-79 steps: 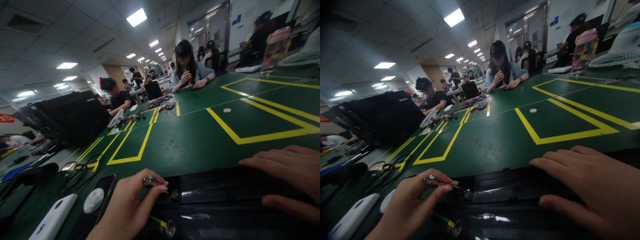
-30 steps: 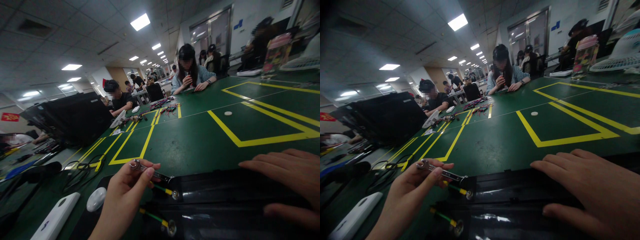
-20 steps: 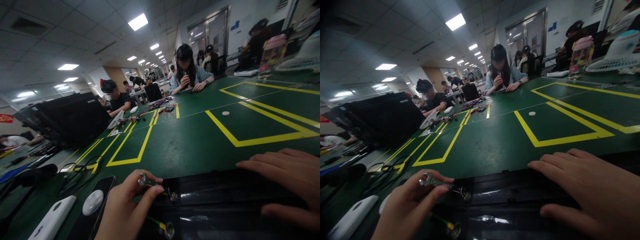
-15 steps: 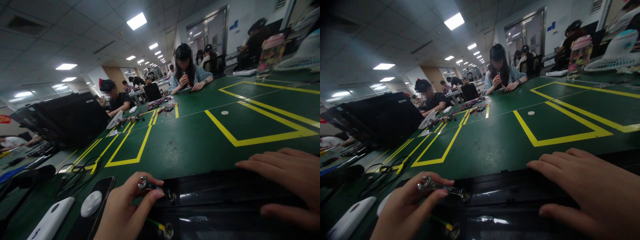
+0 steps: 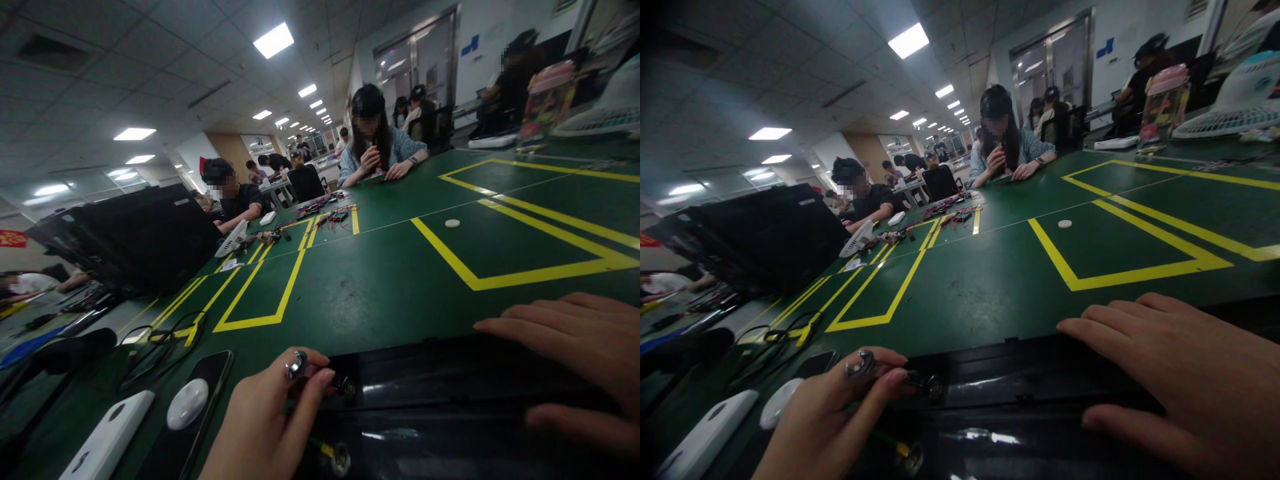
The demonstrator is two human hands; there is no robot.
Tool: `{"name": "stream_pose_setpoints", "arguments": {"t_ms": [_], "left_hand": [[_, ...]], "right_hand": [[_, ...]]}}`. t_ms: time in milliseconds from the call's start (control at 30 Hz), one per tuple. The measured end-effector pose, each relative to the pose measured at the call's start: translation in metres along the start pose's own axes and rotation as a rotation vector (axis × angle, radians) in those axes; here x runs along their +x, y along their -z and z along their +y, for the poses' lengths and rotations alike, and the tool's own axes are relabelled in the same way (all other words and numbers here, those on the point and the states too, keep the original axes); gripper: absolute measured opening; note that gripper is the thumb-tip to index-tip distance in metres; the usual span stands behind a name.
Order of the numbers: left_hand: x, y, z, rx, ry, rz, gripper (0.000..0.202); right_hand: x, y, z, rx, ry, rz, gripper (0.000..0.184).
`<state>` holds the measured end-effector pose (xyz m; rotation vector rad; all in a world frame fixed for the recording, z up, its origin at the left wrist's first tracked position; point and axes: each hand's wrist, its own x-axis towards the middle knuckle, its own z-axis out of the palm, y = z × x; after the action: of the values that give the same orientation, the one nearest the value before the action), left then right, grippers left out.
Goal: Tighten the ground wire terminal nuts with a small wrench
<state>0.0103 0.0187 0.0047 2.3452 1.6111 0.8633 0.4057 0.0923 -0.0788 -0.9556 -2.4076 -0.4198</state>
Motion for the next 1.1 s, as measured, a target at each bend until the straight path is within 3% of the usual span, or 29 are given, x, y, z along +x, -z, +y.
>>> {"name": "stream_pose_setpoints", "arguments": {"t_ms": [100,200,233,433,700,1100], "left_hand": [[0.0,-0.001,0.001,0.019,0.01,0.024,0.013],[0.0,-0.001,0.003,0.018,0.009,0.014,0.012],[0.0,-0.001,0.003,0.004,0.014,0.004,0.012],[0.0,-0.002,0.001,-0.016,0.021,-0.035,0.014],[-0.001,-0.003,0.001,-0.051,-0.016,-0.006,0.015],[0.006,0.002,-0.006,-0.133,-0.125,-0.036,0.022]], "right_hand": [[-0.003,-0.004,0.002,-0.084,0.052,0.019,0.096],[-0.007,-0.007,0.004,-0.093,0.049,-0.044,0.097],[-0.008,-0.008,0.005,-0.096,0.082,0.041,0.099],[-0.003,-0.002,0.001,-0.093,0.037,-0.027,0.094],[0.013,-0.012,-0.021,0.339,-0.161,0.082,0.076],[0.012,-0.021,-0.023,0.329,-0.168,0.061,0.076]]}}
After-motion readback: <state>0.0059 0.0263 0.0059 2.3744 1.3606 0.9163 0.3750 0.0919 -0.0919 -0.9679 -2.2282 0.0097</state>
